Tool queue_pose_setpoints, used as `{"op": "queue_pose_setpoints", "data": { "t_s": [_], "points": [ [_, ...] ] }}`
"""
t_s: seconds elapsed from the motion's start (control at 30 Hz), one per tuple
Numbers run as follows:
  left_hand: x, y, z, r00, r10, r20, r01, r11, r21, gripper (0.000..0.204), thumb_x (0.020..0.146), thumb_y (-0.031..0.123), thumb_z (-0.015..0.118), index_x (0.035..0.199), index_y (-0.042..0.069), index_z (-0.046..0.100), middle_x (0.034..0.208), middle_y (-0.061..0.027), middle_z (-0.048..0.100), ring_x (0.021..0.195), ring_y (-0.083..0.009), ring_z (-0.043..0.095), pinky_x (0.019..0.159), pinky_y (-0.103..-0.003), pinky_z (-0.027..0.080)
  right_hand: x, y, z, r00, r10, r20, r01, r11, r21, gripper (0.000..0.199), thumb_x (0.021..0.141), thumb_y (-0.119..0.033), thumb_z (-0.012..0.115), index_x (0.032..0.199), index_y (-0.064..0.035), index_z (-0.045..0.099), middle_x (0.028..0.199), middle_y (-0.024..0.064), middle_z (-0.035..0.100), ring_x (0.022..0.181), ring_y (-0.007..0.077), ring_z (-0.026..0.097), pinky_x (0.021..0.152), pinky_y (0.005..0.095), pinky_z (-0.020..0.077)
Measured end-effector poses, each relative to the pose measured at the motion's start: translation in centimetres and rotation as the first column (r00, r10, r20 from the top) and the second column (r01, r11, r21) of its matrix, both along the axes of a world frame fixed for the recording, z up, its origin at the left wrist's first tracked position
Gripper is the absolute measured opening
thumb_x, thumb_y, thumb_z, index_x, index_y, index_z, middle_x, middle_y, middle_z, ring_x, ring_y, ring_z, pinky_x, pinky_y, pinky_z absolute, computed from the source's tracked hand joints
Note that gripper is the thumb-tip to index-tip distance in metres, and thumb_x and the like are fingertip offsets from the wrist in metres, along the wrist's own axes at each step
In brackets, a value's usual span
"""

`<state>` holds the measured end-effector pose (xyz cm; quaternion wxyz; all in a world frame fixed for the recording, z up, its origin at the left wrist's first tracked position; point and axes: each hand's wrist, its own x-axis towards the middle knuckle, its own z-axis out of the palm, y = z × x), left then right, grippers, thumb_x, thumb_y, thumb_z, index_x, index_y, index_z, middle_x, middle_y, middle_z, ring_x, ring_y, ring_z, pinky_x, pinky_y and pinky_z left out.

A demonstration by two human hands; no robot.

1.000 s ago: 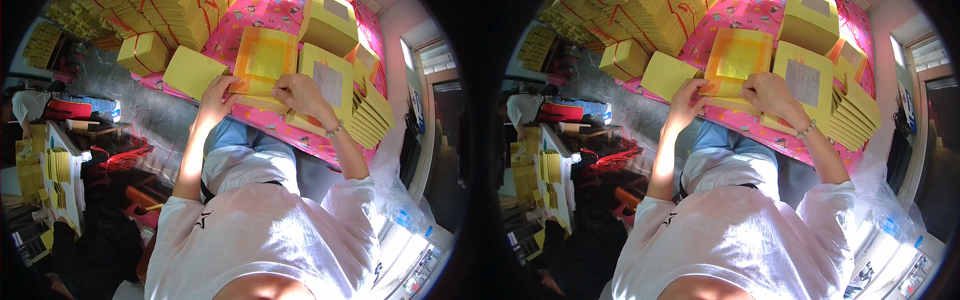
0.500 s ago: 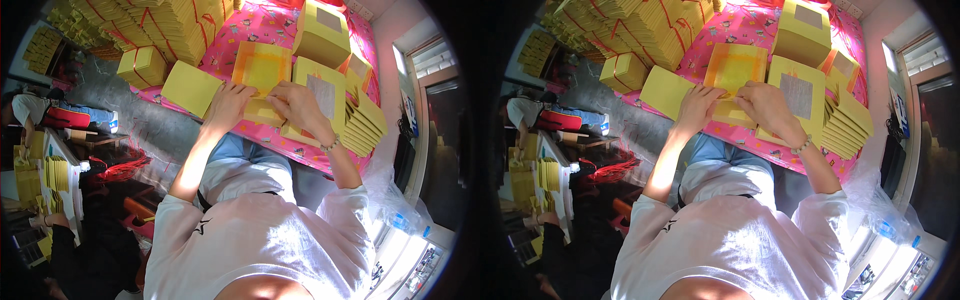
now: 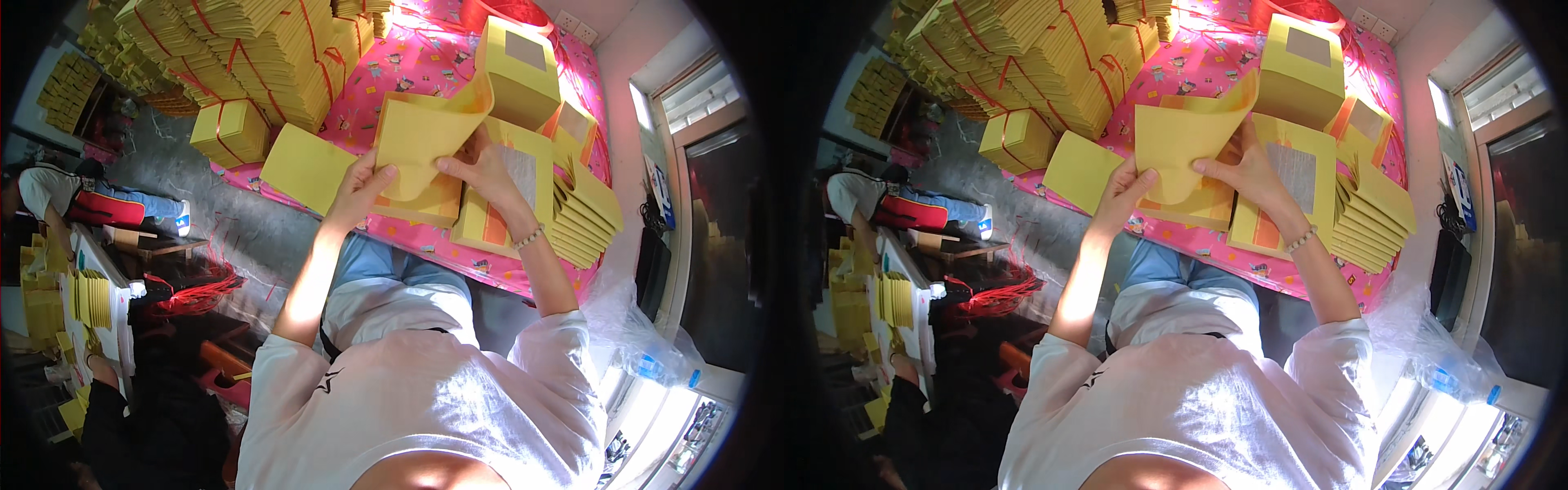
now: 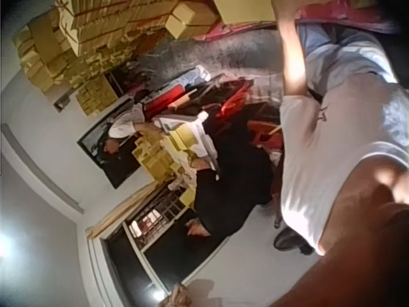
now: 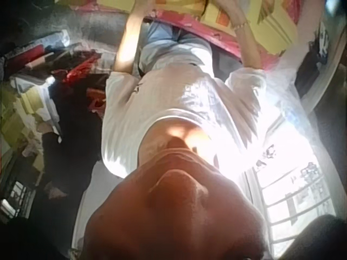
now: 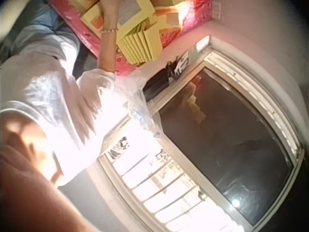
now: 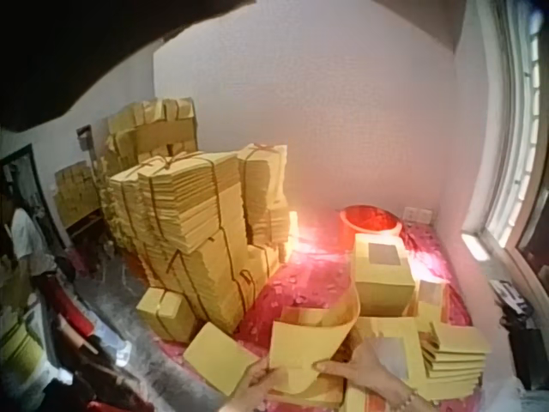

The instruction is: The person folds yellow paper sheets into small rectangular packets by hand. They repeatedly pick up a sheet, fold it in half, and place the finished packet onto a growing stack on the table.

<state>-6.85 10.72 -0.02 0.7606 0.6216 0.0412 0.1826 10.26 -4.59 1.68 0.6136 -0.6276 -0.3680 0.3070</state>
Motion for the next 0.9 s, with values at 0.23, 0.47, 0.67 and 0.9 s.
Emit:
{"op": "queue_pose_setpoints", "data": {
  "t_s": [0.23, 0.47, 0.67, 0.9],
  "points": [
    [1.7, -0.1, -3.0, 0.989, 0.147, -0.016, -0.140, 0.968, 0.209, 0.031, 0.095, 0.009, 0.052, 0.125, -0.001, 0.049, 0.116, -0.0076, 0.058, 0.105, -0.0132, 0.056, 0.092, -0.029, 0.044, -1.3, 0.0, 0.6, 0.988, 0.131, 0.085, -0.127, 0.991, -0.051, 0.077, 0.071, -0.016, 0.083, 0.134, 0.0011, 0.042, 0.124, 0.0114, 0.057, 0.116, 0.0185, 0.054, 0.099, 0.0329, 0.0440],
    [2.7, -0.4, -3.1, 0.853, 0.487, 0.189, -0.499, 0.653, 0.570, 0.043, 0.089, 0.001, 0.057, 0.128, -0.001, 0.041, 0.119, -0.0142, 0.052, 0.111, -0.0179, 0.052, 0.094, -0.033, 0.043, -1.2, 0.2, 0.0, 0.978, -0.005, 0.209, -0.001, 1.000, 0.031, 0.063, 0.072, -0.019, 0.082, 0.124, 0.0021, 0.052, 0.116, 0.0104, 0.063, 0.106, 0.0168, 0.059, 0.092, 0.0315, 0.0477],
    [3.2, 0.1, 0.2, 0.988, 0.143, 0.061, -0.147, 0.987, 0.066, 0.047, 0.086, -0.001, 0.056, 0.131, 0.000, 0.041, 0.123, -0.0127, 0.055, 0.115, -0.0165, 0.052, 0.095, -0.031, 0.043, -1.2, 0.7, 2.8, 0.993, -0.031, 0.116, 0.043, 0.994, -0.104, 0.047, 0.079, -0.016, 0.076, 0.117, 0.0034, 0.057, 0.110, 0.0091, 0.065, 0.099, 0.0133, 0.062, 0.084, 0.0288, 0.0508],
    [3.1, 0.3, 2.5, 0.982, -0.018, -0.186, -0.024, 0.975, -0.221, 0.045, 0.089, 0.008, 0.054, 0.132, 0.001, 0.043, 0.122, -0.0106, 0.056, 0.113, -0.0156, 0.053, 0.096, -0.030, 0.042, -0.6, 0.5, 2.6, 0.989, -0.070, -0.129, 0.055, 0.991, -0.119, 0.049, 0.081, -0.023, 0.075, 0.118, 0.0043, 0.057, 0.109, 0.0110, 0.064, 0.096, 0.0151, 0.063, 0.082, 0.0275, 0.0512]
  ]
}}
